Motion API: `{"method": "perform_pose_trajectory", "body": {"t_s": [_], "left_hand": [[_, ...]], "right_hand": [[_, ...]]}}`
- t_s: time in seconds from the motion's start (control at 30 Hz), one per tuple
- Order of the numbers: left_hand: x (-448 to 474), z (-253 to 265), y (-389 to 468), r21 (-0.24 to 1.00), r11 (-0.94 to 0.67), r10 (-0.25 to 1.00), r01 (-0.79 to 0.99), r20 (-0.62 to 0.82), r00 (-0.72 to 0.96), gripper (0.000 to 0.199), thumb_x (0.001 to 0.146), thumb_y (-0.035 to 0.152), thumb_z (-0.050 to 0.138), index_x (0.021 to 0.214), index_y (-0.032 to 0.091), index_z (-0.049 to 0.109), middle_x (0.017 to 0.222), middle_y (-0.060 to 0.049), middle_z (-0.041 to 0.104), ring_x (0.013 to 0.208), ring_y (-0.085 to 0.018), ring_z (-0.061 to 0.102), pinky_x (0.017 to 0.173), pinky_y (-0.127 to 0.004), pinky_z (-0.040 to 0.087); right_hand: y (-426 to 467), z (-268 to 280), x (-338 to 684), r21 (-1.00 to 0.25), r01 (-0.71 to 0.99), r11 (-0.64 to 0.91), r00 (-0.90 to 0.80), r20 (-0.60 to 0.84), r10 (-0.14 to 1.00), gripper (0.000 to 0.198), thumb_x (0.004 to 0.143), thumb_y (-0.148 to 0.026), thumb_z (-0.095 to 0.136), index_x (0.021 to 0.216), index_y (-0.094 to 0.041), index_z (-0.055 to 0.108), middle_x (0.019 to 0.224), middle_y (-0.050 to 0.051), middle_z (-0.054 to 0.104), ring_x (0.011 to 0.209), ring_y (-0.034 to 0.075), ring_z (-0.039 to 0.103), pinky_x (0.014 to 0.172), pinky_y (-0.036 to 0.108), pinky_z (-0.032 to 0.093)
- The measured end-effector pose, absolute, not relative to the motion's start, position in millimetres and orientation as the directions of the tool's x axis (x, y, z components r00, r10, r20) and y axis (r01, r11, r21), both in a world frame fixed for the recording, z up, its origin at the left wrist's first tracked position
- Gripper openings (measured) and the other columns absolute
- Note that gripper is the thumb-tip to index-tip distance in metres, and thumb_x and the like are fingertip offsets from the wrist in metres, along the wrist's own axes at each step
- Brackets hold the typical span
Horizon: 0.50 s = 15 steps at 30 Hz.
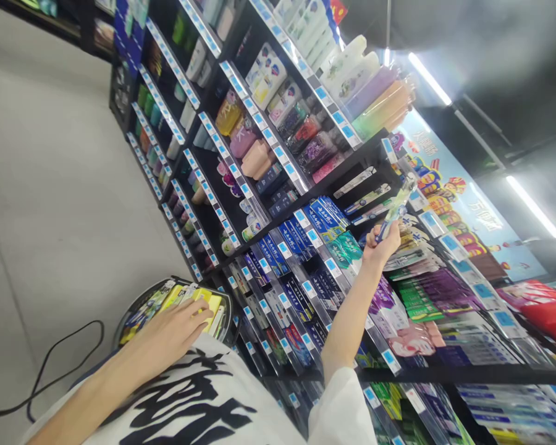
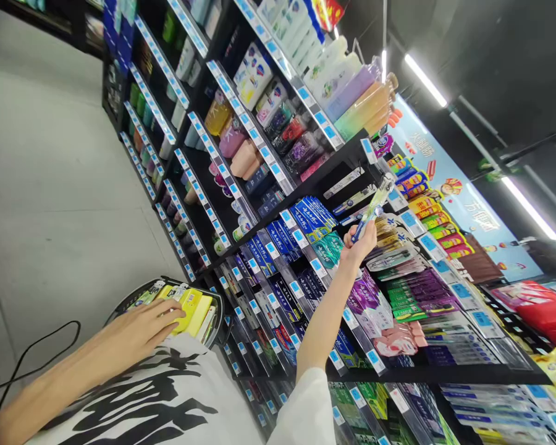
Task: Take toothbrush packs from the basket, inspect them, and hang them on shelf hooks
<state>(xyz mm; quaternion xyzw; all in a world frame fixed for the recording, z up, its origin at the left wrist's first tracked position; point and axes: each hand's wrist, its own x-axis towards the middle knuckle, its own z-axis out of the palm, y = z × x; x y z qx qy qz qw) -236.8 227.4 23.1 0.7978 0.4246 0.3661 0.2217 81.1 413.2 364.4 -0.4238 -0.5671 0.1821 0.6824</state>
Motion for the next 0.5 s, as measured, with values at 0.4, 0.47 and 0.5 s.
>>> {"method": "perform_pose_trajectory", "body": {"t_s": [0.4,0.47,0.5], "left_hand": [[-233.4,21.3,229.8,0.667,-0.511,0.844,0.542,0.269,0.464,0.036,0.102,0.027,0.031,0.102,0.023,0.067,0.106,-0.005,0.063,0.095,-0.022,0.061,0.082,-0.037,0.042],[-233.6,21.9,230.1,0.667,-0.512,0.841,0.541,0.262,0.474,0.035,0.102,0.027,0.032,0.104,0.023,0.067,0.107,-0.006,0.063,0.095,-0.022,0.061,0.084,-0.038,0.042],[-233.3,21.4,230.2,0.666,-0.515,0.84,0.54,0.267,0.471,0.035,0.102,0.026,0.032,0.104,0.023,0.067,0.107,-0.006,0.063,0.095,-0.022,0.061,0.084,-0.038,0.042]], "right_hand": [[426.7,361.2,99.7,-0.808,0.338,0.483,0.311,0.58,0.753,0.031,0.091,-0.045,0.058,0.082,-0.021,0.039,0.051,-0.007,0.05,0.031,0.004,0.026,0.032,0.017,0.013],[434.2,362.9,103.4,-0.804,0.357,0.476,0.312,0.583,0.751,0.032,0.092,-0.045,0.056,0.081,-0.021,0.039,0.052,-0.007,0.049,0.032,0.003,0.026,0.032,0.017,0.014],[438.0,363.7,105.4,-0.797,0.373,0.476,0.308,0.59,0.746,0.032,0.093,-0.046,0.056,0.081,-0.021,0.04,0.052,-0.007,0.049,0.032,0.003,0.027,0.033,0.017,0.014]]}}
